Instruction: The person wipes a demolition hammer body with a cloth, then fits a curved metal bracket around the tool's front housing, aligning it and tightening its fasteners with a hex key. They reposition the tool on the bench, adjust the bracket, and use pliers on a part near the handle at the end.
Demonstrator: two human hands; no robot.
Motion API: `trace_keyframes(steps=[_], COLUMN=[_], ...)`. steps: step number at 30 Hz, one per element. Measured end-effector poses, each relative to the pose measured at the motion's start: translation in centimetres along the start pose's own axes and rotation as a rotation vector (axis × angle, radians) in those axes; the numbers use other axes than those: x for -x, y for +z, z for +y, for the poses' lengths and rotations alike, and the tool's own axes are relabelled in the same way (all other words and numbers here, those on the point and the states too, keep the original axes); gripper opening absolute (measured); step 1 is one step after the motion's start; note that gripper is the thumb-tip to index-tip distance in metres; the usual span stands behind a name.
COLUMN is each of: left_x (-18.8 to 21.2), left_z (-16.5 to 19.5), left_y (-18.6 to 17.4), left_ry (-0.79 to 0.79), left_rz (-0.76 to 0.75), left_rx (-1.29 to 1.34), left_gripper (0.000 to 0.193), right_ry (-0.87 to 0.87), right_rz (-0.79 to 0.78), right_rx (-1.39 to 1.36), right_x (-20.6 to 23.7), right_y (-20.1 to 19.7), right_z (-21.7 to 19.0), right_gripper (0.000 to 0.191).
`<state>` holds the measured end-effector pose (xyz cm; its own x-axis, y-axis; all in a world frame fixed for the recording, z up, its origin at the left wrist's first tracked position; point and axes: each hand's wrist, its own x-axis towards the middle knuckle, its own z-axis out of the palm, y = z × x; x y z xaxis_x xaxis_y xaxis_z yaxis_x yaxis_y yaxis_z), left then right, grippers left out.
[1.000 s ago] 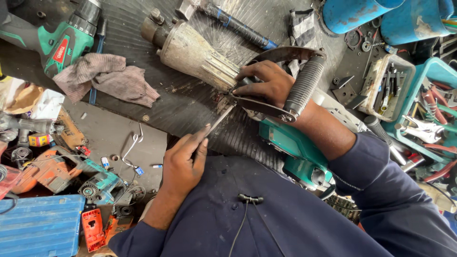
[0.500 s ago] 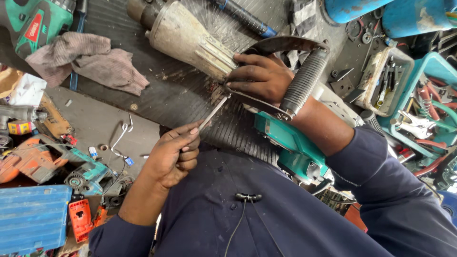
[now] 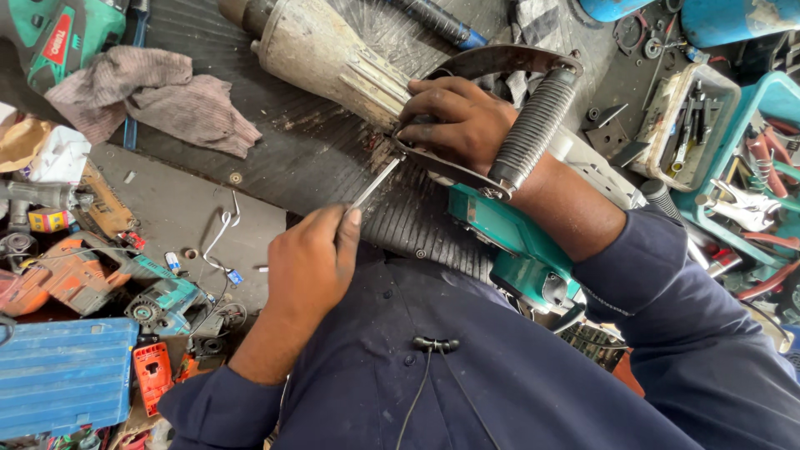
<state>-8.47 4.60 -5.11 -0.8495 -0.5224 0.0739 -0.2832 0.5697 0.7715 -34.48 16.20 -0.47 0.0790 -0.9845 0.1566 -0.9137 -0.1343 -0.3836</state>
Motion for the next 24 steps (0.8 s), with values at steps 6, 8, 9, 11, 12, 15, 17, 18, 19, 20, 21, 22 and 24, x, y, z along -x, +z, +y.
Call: trace_keyframes(steps=[6, 8, 9, 11, 12, 15, 17, 18, 19, 20, 21, 22, 24], left_x=[-1.2, -1.2, -1.1, -0.7, -0.6, -0.6, -0.8, -1.1, -1.5, -1.7, -2.1, -2.6, -2.9], left_z=[-0.7, -0.3, 0.0, 0.8, 1.1, 1.7, 1.4, 0.9, 0.2, -0.5, -1.4, -2.4, -3.9], left_y=[0.0, 0.0, 0.1, 0.1, 0.1, 0.1, 0.0, -0.1, -0.2, -0.2, -0.2, -0.1, 0.5], left_ry=[-0.462, -0.525, -0.331, 0.061, 0.047, 0.011, -0.053, -0.177, -0.297, -0.413, -0.553, -0.690, -0.817], left_rz=[-0.349, -0.334, -0.213, 0.026, 0.035, 0.003, -0.090, -0.222, -0.350, -0.475, -0.572, -0.671, -0.832], left_rx=[0.382, 0.378, 0.132, -0.348, -0.398, -0.439, -0.336, -0.131, 0.078, 0.296, 0.537, 0.778, 1.194], left_gripper=[0.030, 0.028, 0.026, 0.024, 0.023, 0.024, 0.031, 0.029, 0.027, 0.027, 0.029, 0.032, 0.034], right_ry=[0.023, 0.038, 0.039, 0.040, 0.035, 0.034, 0.024, 0.024, 0.022, 0.019, 0.035, 0.054, 0.078], right_rz=[-0.005, 0.003, 0.008, 0.012, 0.017, 0.030, 0.024, 0.027, 0.030, 0.028, 0.026, 0.026, 0.019], right_rx=[-0.002, -0.007, -0.006, -0.010, -0.005, 0.021, 0.022, 0.022, 0.024, 0.029, 0.018, 0.007, -0.005], right_x=[-0.1, -0.1, 0.0, 0.0, 0.0, 0.1, 0.2, 0.2, 0.2, 0.2, 0.3, 0.3, 0.2], right_y=[-0.1, 0.0, 0.0, 0.0, 0.1, 0.2, 0.2, 0.3, 0.3, 0.3, 0.3, 0.3, 0.2], right_z=[-0.1, -0.1, -0.1, -0.1, -0.1, 0.0, 0.2, 0.2, 0.2, 0.3, 0.3, 0.2, 0.1], right_gripper=[0.035, 0.032, 0.032, 0.033, 0.033, 0.032, 0.032, 0.032, 0.032, 0.031, 0.031, 0.030, 0.030])
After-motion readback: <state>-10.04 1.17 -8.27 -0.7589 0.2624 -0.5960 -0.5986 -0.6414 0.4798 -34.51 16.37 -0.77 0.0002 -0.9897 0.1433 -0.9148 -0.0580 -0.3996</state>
